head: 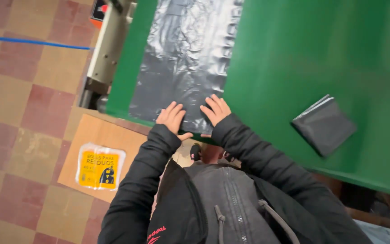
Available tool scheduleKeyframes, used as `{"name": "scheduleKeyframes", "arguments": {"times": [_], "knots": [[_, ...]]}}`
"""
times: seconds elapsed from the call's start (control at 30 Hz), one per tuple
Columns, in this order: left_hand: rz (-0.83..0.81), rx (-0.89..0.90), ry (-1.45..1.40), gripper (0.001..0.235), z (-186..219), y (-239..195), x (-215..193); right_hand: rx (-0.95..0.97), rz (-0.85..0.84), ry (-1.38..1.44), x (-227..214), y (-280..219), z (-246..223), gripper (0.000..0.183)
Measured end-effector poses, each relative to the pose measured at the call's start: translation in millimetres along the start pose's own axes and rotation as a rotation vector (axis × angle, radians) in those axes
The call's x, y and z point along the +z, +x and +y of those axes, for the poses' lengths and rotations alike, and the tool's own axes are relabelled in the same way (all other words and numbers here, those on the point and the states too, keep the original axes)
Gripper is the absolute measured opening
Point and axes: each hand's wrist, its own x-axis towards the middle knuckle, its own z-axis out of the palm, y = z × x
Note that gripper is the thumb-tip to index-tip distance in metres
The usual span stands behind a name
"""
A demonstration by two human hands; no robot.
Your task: Fold plastic bags and insert them into yellow printed sleeves.
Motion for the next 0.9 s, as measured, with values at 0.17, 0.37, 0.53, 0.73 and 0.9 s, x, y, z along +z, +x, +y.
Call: {"name": "scheduleKeyframes", "arguments": {"times": [0.17, 0.37, 0.53, 0.73, 0.9], "knots": [[0.082, 0.027, -0.128, 0.080, -14, -1, 7, -0.052, 0.115, -0.035, 31, 26, 19, 0.052], [0.177, 0.069, -0.146, 0.038, -75, -33, -1, 0.022, 0.051, 0.281, -18, -14, 12, 0.019], [-0.312, -0.144, -0.595, 0.019, -70, -30, -50, 0.475, -0.051, 0.484, -36, -111, 55, 0.016], [-0.046, -0.134, -0.670, 0.022, -78, 132, -63, 0.596, 0.221, 0.505, -77, -29, 136, 0.020], [0.098, -0.333, -0.442, 0.027, -116, 259, -1, 0.624, 0.345, 0.407, -93, 102, 216, 0.027]]}}
